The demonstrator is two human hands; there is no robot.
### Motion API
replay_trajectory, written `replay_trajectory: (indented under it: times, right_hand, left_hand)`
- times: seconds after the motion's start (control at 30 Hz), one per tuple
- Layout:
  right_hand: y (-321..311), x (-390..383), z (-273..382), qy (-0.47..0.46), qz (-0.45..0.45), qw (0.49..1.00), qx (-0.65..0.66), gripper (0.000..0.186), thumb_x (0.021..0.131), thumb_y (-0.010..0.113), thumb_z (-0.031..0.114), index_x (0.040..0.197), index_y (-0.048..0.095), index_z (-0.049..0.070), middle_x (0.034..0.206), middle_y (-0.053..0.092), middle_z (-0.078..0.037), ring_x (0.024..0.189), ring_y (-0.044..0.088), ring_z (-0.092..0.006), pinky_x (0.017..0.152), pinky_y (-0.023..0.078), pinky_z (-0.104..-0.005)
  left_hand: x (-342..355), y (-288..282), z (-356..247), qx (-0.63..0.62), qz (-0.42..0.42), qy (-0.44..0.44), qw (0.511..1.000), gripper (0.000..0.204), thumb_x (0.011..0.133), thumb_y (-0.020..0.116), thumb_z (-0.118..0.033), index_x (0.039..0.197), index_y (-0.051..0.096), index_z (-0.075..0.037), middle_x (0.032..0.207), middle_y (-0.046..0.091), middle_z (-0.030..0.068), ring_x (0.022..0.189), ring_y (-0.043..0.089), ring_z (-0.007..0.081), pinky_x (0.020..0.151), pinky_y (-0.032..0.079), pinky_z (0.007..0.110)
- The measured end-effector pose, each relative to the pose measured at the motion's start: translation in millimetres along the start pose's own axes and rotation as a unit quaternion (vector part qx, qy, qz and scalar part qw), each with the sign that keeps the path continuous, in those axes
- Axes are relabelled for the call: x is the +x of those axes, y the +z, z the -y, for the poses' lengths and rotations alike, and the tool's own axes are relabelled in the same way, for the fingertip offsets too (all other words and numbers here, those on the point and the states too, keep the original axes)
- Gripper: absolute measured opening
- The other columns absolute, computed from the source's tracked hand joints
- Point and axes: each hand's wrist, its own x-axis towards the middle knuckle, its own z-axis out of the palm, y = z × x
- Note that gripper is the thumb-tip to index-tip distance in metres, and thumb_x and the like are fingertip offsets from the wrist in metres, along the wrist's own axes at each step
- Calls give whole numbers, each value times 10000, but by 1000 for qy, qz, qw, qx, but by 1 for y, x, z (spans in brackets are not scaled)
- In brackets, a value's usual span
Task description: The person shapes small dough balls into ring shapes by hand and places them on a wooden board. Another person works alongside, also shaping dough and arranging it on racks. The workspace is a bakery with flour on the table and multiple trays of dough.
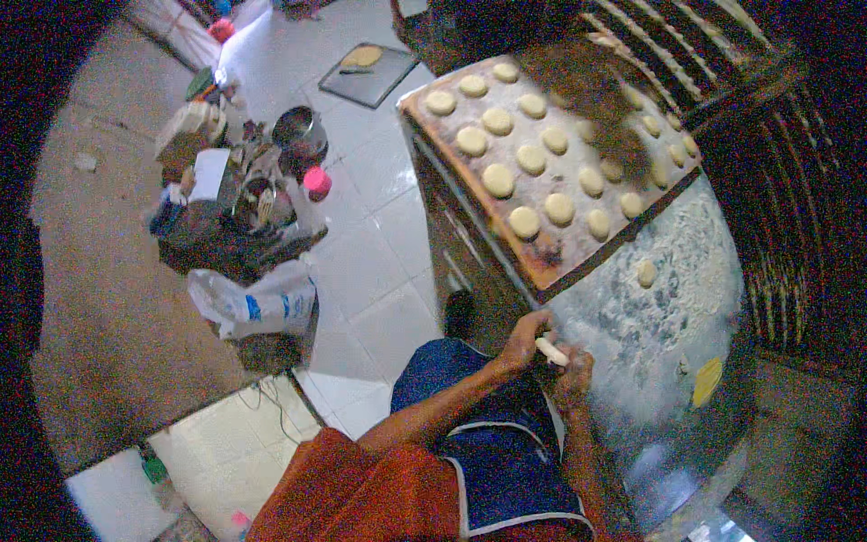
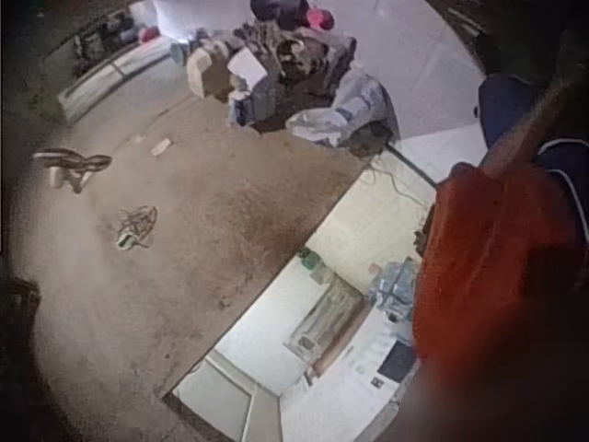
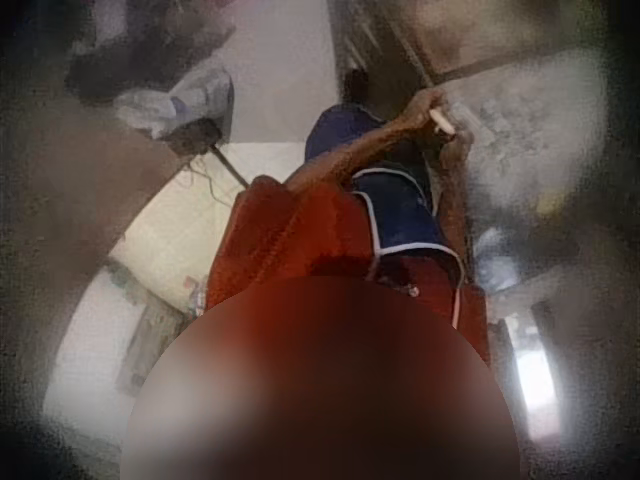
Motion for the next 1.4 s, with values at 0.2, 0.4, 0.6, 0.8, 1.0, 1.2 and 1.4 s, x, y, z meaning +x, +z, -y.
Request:
replay_trajectory:
  times: [0.2, 0.4, 0.6, 0.8, 1.0, 1.2, 1.4]
  right_hand:
    - [-8, -29, 12, 68, 27, 995, -65, 525, 983, 414, 501, 789, 585, 44, 638, 509, -4, 587, 457, -115, 553, 376, -295]
    - [-24, -92, 8, -14, 18, 997, -78, 568, 976, 401, 527, 854, 601, 9, 728, 539, -24, 639, 477, -145, 611, 406, -312]
    - [-37, -176, -98, 201, -73, 953, -213, 632, 966, 376, 548, 1000, 651, -20, 832, 638, -70, 706, 568, -184, 598, 439, -324]
    - [-17, -269, -75, 198, -62, 964, 165, 545, 996, 373, 433, 910, 685, -7, 763, 658, -85, 672, 591, -186, 637, 470, -323]
    - [-18, -338, -72, 177, -58, 972, -144, 410, 970, 465, 371, 1068, 645, 16, 861, 674, -172, 768, 641, -306, 742, 494, -415]
    - [27, -382, -142, -206, -208, 922, -253, 337, 940, 505, 293, 1176, 557, 58, 881, 645, -175, 742, 647, -274, 656, 510, -411]
    - [79, -406, -96, -15, -229, 973, 37, 532, 947, 492, 473, 850, 663, -21, 710, 654, -93, 634, 629, -163, 595, 506, -338]
  left_hand:
    - [-19, 1, -12, 87, 72, 103, 988, 321, 894, 544, -313, 963, 544, 0, 991, 592, 157, 768, 593, 343, 684, 465, 447]
    - [-67, 16, 17, -128, 142, -17, 981, 308, 941, 434, -249, 1073, 521, 15, 1092, 566, 215, 992, 549, 383, 859, 429, 464]
    - [-183, 16, 57, 218, 204, 145, 943, 413, 985, 338, -243, 1271, 475, 21, 1282, 514, 241, 1202, 492, 387, 1023, 384, 462]
    - [-255, -8, 39, -226, 107, -408, 878, 362, 931, 450, -468, 934, 522, -114, 800, 520, 41, 739, 557, 200, 615, 448, 345]
    - [-315, -18, 46, -63, 266, -196, 942, 379, 1003, 321, -375, 847, 498, -79, 792, 466, 10, 761, 430, 128, 711, 391, 325]
    - [-337, -47, 44, -183, 198, -381, 884, 475, 954, 362, -519, 1056, 549, -93, 1000, 577, 50, 843, 523, 210, 710, 435, 370]
    - [-352, -107, 37, -195, 281, -332, 879, 533, 928, 355, -555, 1080, 544, -81, 1003, 572, 48, 788, 511, 185, 632, 393, 333]
